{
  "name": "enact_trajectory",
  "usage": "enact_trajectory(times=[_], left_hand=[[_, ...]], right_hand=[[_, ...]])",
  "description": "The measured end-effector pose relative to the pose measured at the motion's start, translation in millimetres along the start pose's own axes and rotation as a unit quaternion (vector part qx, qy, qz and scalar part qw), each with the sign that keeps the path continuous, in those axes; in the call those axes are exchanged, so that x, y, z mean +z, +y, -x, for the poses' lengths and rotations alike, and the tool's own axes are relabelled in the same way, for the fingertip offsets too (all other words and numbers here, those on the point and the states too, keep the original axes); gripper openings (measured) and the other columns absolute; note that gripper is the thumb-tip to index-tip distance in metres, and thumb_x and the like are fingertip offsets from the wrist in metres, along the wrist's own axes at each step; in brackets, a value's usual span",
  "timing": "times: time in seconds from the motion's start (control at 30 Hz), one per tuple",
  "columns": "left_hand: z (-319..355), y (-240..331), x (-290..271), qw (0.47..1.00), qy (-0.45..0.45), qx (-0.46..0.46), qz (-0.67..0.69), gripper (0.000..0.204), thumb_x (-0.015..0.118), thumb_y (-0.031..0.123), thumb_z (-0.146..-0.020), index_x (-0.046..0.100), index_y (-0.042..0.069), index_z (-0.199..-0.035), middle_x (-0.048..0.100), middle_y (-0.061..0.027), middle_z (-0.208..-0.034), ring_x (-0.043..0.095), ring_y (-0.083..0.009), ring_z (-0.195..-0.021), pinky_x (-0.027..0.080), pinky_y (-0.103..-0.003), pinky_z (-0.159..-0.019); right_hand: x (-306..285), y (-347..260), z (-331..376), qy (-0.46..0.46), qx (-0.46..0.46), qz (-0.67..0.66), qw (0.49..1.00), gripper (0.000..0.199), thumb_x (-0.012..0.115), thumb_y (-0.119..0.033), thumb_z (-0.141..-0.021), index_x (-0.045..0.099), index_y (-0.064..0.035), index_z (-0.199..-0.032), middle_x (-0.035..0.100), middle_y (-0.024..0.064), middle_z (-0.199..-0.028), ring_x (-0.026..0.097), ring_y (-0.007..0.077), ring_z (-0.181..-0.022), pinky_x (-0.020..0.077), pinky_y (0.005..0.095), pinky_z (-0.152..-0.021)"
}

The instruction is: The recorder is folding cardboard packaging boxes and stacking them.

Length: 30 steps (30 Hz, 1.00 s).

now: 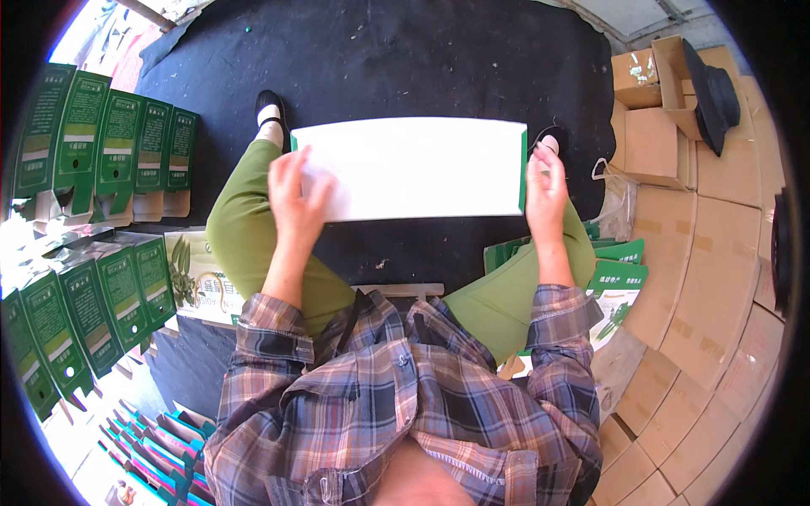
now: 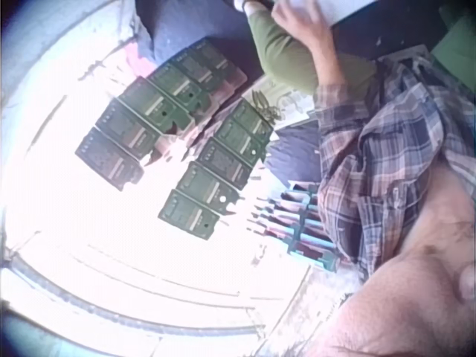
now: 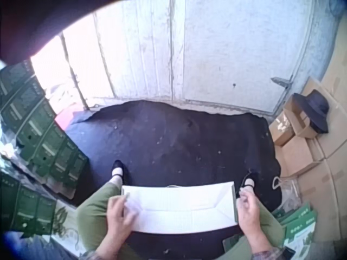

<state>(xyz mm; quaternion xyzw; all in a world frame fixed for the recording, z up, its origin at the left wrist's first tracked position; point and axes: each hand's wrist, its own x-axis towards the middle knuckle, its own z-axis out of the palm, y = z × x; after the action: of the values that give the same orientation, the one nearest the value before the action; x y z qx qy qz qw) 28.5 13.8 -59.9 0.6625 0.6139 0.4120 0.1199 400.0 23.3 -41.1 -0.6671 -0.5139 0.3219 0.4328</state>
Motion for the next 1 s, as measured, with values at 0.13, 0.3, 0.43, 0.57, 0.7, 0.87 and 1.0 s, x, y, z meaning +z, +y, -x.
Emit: enact_trajectory(times=[0.13,0.3,0.43,0.57,0.7,0.87,1.0], left_hand=[[-12.4,-24.9,-5.0,0.881,0.033,-0.388,0.27,0.04,0.053,0.034,-0.097,0.055,0.01,-0.128,0.056,-0.0036,-0.108,0.051,-0.0116,-0.092,0.043,-0.025,-0.068],[5.4,-97.7,30.4,0.701,-0.076,-0.59,0.393,0.063,0.052,0.055,-0.093,0.054,0.0,-0.124,0.062,-0.0108,-0.114,0.059,-0.0197,-0.102,0.049,-0.034,-0.081],[-0.1,-70.7,29.6,0.607,-0.155,-0.618,0.476,0.05,0.058,0.04,-0.094,0.058,-0.006,-0.115,0.066,-0.0153,-0.105,0.065,-0.0244,-0.089,0.051,-0.036,-0.083],[-12.6,-46.2,6.0,0.625,-0.168,-0.601,0.47,0.045,0.057,0.024,-0.092,0.053,-0.006,-0.124,0.063,-0.0158,-0.113,0.063,-0.0244,-0.099,0.05,-0.035,-0.087],[-7.7,-50.2,9.7,0.728,-0.182,-0.41,0.519,0.056,0.054,0.017,-0.089,0.04,-0.001,-0.141,0.056,-0.0111,-0.128,0.055,-0.0211,-0.116,0.045,-0.036,-0.095],[-0.1,-63.0,25.2,0.699,-0.076,-0.465,0.537,0.043,0.049,0.035,-0.096,0.052,0.011,-0.132,0.061,-0.0015,-0.118,0.058,-0.0174,-0.102,0.044,-0.04,-0.09],[5.4,-72.2,30.4,0.693,-0.067,-0.508,0.507,0.042,0.045,0.038,-0.099,0.055,0.01,-0.129,0.062,-0.0033,-0.117,0.058,-0.0176,-0.103,0.045,-0.037,-0.089]], right_hand=[[-10.9,19.2,-12.9,-0.046,0.247,-0.076,0.965,0.042,0.044,-0.037,-0.101,0.057,-0.0035,-0.123,0.065,0.0072,-0.1,0.063,0.0183,-0.086,0.0497,0.0294,-0.078],[10.5,95.2,-25.0,-0.11,0.374,-0.196,0.9,0.052,0.046,-0.046,-0.099,0.065,0.0001,-0.111,0.066,0.0063,-0.099,0.061,0.0126,-0.085,0.0476,0.0266,-0.076],[11.6,86.7,-25.5,-0.127,0.38,-0.191,0.896,0.052,0.047,-0.047,-0.099,0.065,-0.0002,-0.112,0.066,0.006,-0.1,0.061,0.0126,-0.087,0.0476,0.0265,-0.077],[-0.4,55.5,-25.4,-0.123,0.323,-0.139,0.928,0.052,0.048,-0.048,-0.098,0.064,-0.0006,-0.112,0.066,0.0058,-0.1,0.061,0.0126,-0.089,0.0476,0.0264,-0.077],[-3.4,44.6,-24.6,-0.039,0.238,-0.277,0.93,0.045,0.051,-0.04,-0.099,0.062,0.0004,-0.114,0.066,0.0053,-0.104,0.061,0.0125,-0.091,0.0488,0.027,-0.079],[2.9,58.8,-20.5,-0.014,0.207,-0.273,0.939,0.03,0.054,-0.026,-0.098,0.061,-0.001,-0.114,0.065,0.0036,-0.103,0.061,0.0107,-0.09,0.0476,0.0255,-0.078],[-0.1,66.7,-12.1,-0.063,0.194,-0.264,0.943,0.035,0.054,-0.023,-0.098,0.057,0.0002,-0.124,0.065,0.0041,-0.108,0.061,0.0104,-0.092,0.0481,0.0242,-0.08]])
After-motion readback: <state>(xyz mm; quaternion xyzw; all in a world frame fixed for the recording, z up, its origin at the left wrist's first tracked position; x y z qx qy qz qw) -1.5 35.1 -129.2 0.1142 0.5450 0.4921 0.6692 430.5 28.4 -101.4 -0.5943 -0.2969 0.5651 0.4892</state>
